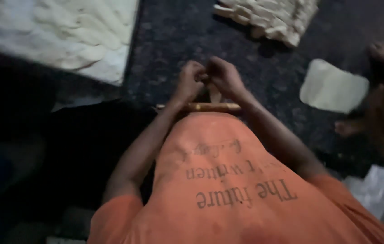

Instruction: Rolling and shaping individual pieces of dough for bread or pastry production.

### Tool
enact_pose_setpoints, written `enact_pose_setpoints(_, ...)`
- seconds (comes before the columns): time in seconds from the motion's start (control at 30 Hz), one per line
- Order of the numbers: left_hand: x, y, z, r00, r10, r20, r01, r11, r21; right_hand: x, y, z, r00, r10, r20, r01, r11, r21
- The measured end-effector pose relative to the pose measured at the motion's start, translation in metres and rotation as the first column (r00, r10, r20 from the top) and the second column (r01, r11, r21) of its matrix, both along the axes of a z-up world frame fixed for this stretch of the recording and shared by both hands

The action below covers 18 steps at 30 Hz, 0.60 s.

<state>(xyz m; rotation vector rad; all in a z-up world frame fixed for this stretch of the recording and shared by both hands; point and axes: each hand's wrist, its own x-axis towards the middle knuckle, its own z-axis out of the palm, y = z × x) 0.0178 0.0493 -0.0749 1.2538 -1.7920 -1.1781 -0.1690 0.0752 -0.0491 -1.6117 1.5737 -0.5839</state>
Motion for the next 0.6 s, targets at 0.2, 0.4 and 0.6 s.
enact_pose_setpoints(0.2, 0.094, -0.039, 0.109, 0.998, -0.065, 0.017, 0.066, 0.997, -0.042, -0.005, 0.018, 0.019, 0.948, -0.202, 0.248, 0.195, 0.979, 0.054)
enact_pose_setpoints(0.4, 0.217, -0.107, 0.101, 0.754, 0.275, 0.597, 0.085, 0.859, -0.504, -0.009, 0.034, 0.011, 0.964, -0.263, -0.029, 0.265, 0.957, 0.114)
enact_pose_setpoints(0.6, 0.129, -0.054, 0.059, 0.836, 0.289, 0.466, 0.045, 0.811, -0.583, -0.058, 0.026, -0.023, 0.942, -0.324, -0.084, 0.318, 0.945, -0.072)
